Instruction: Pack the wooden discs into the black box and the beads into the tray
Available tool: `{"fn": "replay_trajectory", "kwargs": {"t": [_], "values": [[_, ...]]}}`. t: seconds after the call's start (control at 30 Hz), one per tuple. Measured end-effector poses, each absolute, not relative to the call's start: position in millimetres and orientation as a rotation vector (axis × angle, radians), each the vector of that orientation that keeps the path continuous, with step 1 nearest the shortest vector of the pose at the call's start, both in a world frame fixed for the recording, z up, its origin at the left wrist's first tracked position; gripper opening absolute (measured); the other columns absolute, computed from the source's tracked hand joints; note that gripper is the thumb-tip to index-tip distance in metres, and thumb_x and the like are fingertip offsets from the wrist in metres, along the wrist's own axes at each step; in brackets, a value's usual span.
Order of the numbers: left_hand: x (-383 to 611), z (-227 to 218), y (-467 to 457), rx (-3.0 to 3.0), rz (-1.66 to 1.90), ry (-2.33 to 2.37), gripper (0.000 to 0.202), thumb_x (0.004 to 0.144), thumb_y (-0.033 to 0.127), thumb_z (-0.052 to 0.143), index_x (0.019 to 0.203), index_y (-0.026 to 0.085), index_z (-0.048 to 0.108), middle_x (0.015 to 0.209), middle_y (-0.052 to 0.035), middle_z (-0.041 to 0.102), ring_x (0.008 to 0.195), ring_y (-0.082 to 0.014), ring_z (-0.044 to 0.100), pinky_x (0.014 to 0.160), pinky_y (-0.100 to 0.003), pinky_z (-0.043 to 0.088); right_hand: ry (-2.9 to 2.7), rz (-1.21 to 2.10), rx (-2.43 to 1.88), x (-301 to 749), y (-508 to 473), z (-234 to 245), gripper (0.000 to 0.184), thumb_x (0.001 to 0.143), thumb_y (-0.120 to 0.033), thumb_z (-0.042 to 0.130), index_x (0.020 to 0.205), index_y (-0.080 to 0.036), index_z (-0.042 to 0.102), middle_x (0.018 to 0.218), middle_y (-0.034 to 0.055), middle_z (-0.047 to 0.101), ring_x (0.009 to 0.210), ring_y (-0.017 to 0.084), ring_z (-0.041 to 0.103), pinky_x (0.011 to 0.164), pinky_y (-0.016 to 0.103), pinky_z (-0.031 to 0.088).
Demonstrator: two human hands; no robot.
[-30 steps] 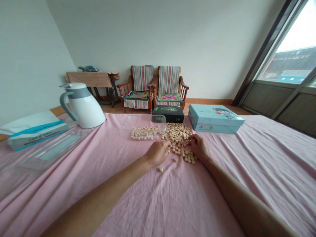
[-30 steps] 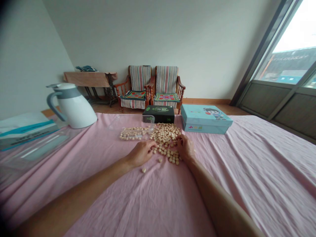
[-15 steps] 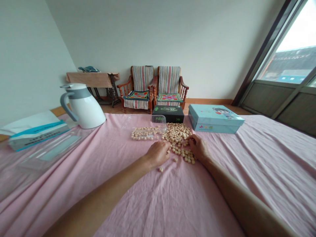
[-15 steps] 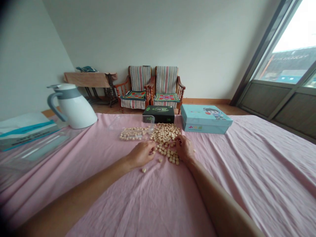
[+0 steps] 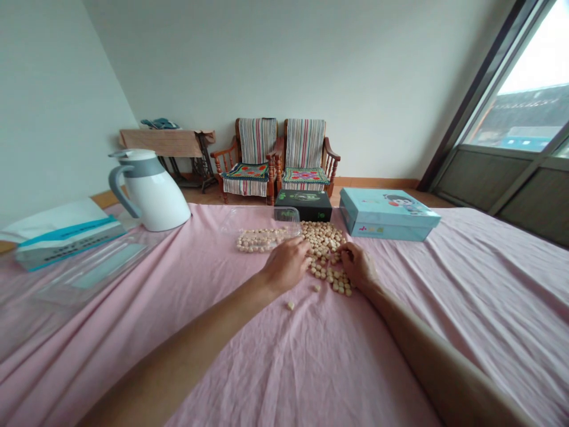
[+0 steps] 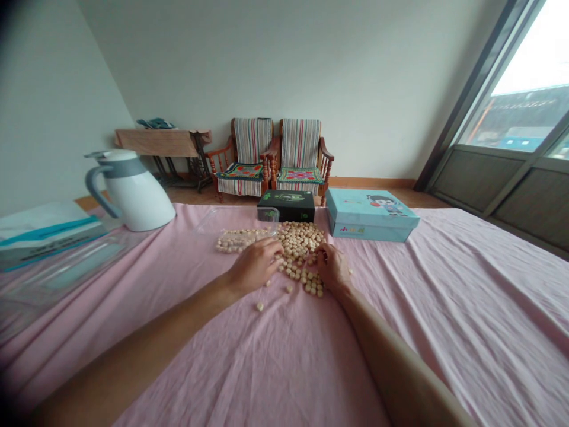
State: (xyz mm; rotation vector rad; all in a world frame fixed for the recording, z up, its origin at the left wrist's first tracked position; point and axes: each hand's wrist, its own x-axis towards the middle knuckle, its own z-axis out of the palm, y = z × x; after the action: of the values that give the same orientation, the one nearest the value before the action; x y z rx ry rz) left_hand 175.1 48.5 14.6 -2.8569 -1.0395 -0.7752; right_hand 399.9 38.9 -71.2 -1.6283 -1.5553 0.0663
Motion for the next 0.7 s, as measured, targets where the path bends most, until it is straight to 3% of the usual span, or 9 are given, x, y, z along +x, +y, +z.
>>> {"fn": "replay_trajectory", "kwargs": {"t": [0.3, 0.5, 0.7], "values": [[185, -26, 48, -2.999, -0.580, -1.126, 0.017, 0.074, 0.003, 0.048, 0.082, 0.019, 0.050, 0.086, -0.0051, 0.061, 0.086, -0.0198, 0.058, 0.074, -0.029, 0.046, -1.550, 0.039, -1.632, 400, 39, -71, 0.023, 0.078, -0.022, 0.041, 0.081, -0.018, 0.063, 0.078, 0.0047, 0.067, 0.071, 0.017, 0.060, 0.067, 0.028, 0.042], [176, 8, 55, -2.917, -0.802, -1.091, 0.013, 0.077, 0.007, 0.049, 0.081, 0.019, 0.052, 0.085, -0.0030, 0.060, 0.081, -0.0166, 0.058, 0.073, -0.027, 0.045, -1.554, 0.063, -1.621, 400, 38, -71, 0.021, 0.078, -0.021, 0.041, 0.081, -0.019, 0.062, 0.075, 0.0037, 0.066, 0.069, 0.017, 0.059, 0.065, 0.027, 0.042], [164, 50, 73, -2.499, -1.197, -1.093, 0.015, 0.085, 0.015, 0.051, 0.100, 0.017, 0.055, 0.101, -0.0075, 0.060, 0.101, -0.0218, 0.053, 0.091, -0.036, 0.042, -1.567, 0.060, -1.625, 400, 39, -71, 0.021, 0.079, -0.021, 0.041, 0.081, -0.018, 0.062, 0.077, 0.0045, 0.066, 0.069, 0.017, 0.059, 0.065, 0.027, 0.041]]}}
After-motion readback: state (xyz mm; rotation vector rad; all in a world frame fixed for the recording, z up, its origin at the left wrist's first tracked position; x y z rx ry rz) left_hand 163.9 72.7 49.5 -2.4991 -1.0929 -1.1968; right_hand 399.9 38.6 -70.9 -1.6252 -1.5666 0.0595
